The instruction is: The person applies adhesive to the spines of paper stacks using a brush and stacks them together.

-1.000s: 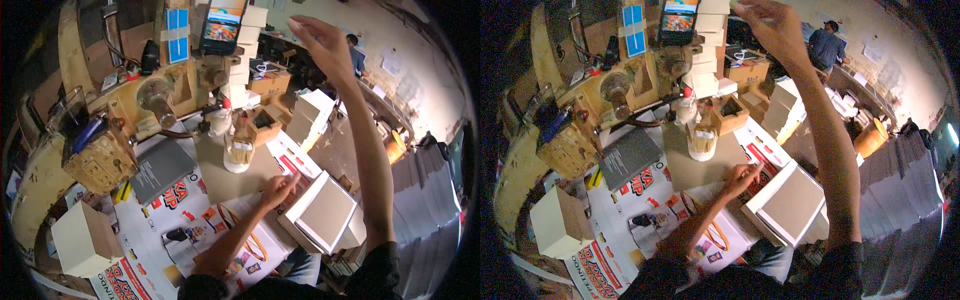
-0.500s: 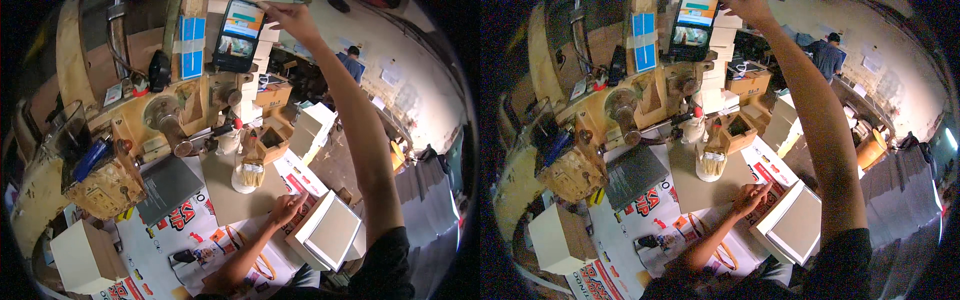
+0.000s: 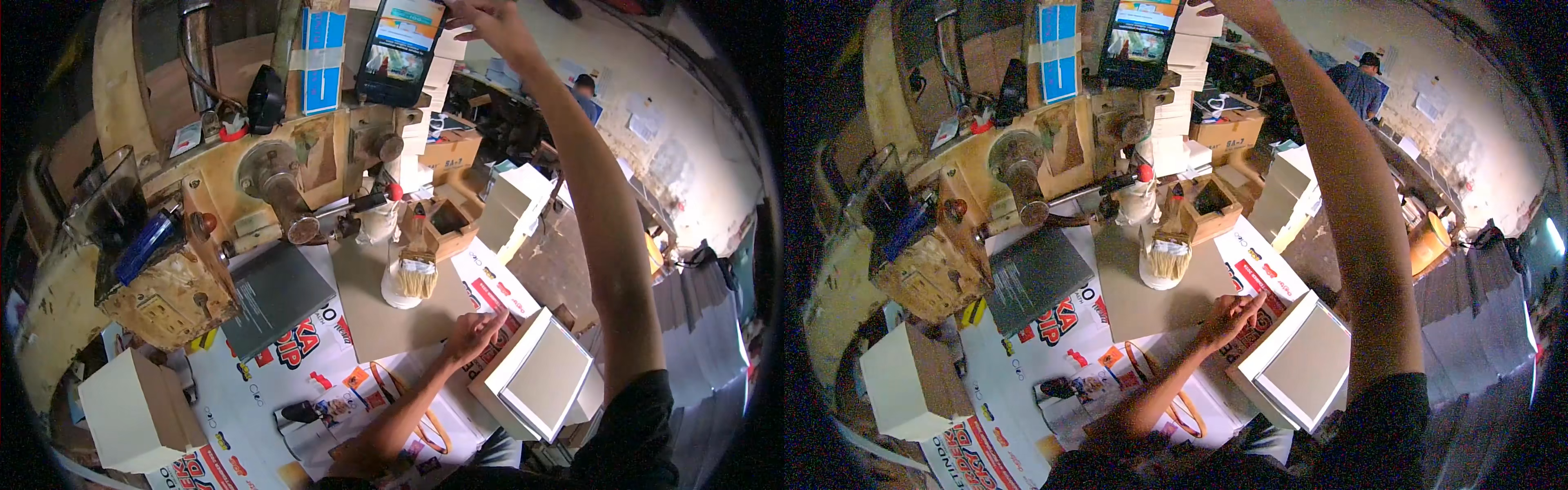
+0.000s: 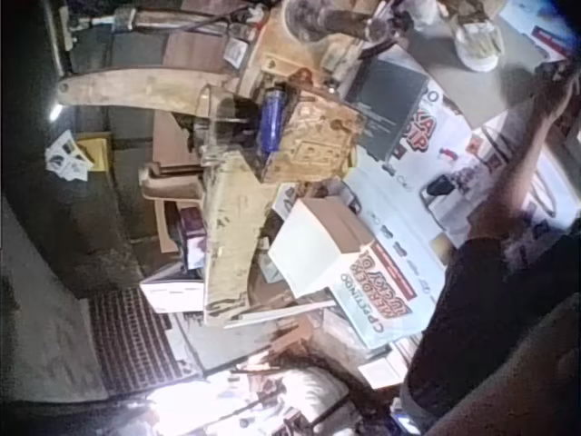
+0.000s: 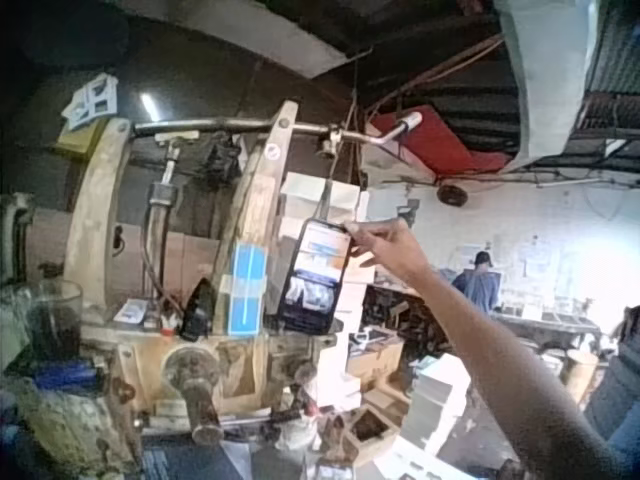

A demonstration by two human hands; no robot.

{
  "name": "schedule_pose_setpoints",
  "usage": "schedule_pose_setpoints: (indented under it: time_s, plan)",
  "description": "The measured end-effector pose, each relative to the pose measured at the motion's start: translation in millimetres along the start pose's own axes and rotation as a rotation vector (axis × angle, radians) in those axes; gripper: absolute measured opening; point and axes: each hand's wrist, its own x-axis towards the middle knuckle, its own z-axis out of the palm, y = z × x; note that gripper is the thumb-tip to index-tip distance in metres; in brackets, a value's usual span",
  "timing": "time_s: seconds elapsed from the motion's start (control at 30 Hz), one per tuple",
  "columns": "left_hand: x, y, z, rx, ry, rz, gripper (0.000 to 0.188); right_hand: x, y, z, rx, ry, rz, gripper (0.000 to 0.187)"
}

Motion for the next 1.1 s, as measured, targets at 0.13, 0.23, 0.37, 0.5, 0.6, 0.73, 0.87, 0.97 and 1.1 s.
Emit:
schedule_pose_setpoints:
  time_s: [0.13, 0.23, 0.37, 0.5, 0.6, 0.73, 0.87, 0.97, 1.1]
  plan:
    - [1.5, -1.2, -2.9, 0.004, -0.025, -0.026, 0.064, 0.8, 0.2, -3.6, -0.039, -0.019, 0.025, 0.051]
    - [0.5, 0.6, -1.6, -0.001, -0.017, -0.02, 0.064, 3.7, 4.8, -8.6, -0.039, -0.054, -0.002, 0.048]
    - [1.4, -1.5, -2.2, 0.004, -0.018, -0.024, 0.064, 4.4, -1.9, -4.6, -0.051, -0.051, 0.066, 0.046]
    - [-0.2, -1.3, -3.3, -0.002, -0.021, -0.023, 0.061, 2.0, -2.2, -0.6, -0.055, -0.056, 0.01, 0.043]
    - [0.1, 0.9, -2.8, -0.004, -0.013, -0.002, 0.06, 2.3, 3.0, -1.4, -0.064, -0.062, -0.031, 0.044]
    - [0.0, 3.8, -2.6, 0.018, -0.021, -0.009, 0.058, 2.5, -0.3, -1.6, -0.024, -0.03, 0.044, 0.048]
    - [-1.0, 2.8, -4.7, 0.023, -0.037, -0.016, 0.058, 0.4, -5.5, -0.8, -0.021, -0.011, 0.069, 0.051]
    - [0.7, 3.1, -1.9, 0.002, -0.011, 0.024, 0.061, -0.2, -0.7, -3.7, -0.031, -0.01, 0.092, 0.051]
    - [-2.4, 8.2, -3.5, -0.003, -0.015, -0.015, 0.063, -8.7, -7.0, -4.1, -0.066, -0.065, 0.056, 0.054]
